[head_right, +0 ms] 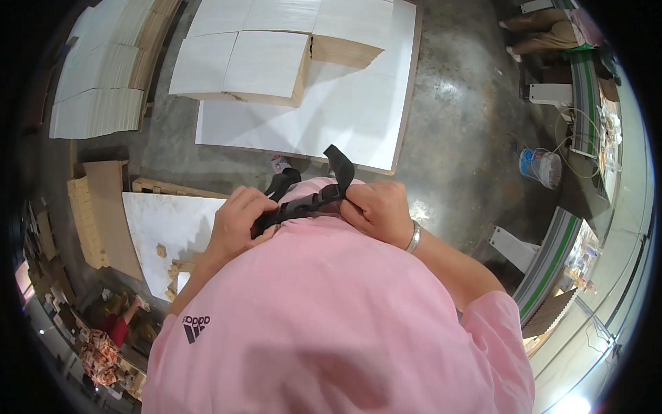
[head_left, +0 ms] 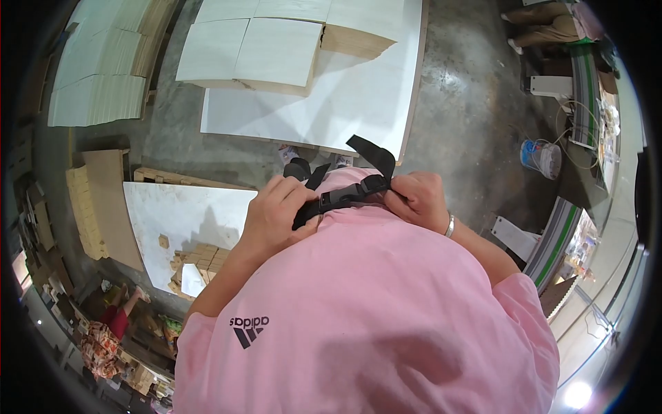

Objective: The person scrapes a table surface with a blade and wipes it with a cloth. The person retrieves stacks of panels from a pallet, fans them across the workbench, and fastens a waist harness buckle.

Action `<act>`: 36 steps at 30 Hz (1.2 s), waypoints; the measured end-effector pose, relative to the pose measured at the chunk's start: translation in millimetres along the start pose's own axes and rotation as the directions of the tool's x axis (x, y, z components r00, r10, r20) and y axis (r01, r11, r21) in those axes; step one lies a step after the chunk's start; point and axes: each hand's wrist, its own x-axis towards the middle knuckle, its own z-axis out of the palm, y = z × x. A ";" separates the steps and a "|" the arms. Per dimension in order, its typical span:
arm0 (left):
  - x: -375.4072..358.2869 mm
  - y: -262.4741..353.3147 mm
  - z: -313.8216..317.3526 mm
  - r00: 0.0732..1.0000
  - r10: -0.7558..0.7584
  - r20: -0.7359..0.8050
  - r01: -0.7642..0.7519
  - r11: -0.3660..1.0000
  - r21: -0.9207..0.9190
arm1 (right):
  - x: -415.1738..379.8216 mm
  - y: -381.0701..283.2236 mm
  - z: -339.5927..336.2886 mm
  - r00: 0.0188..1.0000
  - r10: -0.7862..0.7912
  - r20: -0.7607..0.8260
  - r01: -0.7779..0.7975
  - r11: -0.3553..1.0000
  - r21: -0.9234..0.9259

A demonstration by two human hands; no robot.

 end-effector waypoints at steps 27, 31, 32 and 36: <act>-12.5 -46.4 -4.2 0.969 -0.229 -0.089 0.213 0.964 -0.160 | 9.1 37.6 -35.9 0.766 0.460 0.450 -0.526 0.850 0.026; -8.1 -54.6 2.6 0.970 -0.237 -0.054 0.226 0.961 -0.161 | 14.5 24.4 -35.9 0.805 0.299 0.512 -0.441 0.879 0.180; -7.3 -55.3 3.5 0.971 -0.233 -0.044 0.224 0.961 -0.161 | 14.2 22.5 -35.8 0.824 0.202 0.529 -0.349 0.917 0.193; 2.8 -42.5 -1.0 0.988 -0.157 -0.008 0.145 0.928 -0.343 | 9.6 12.0 -35.2 0.778 0.017 0.629 -0.163 0.971 0.175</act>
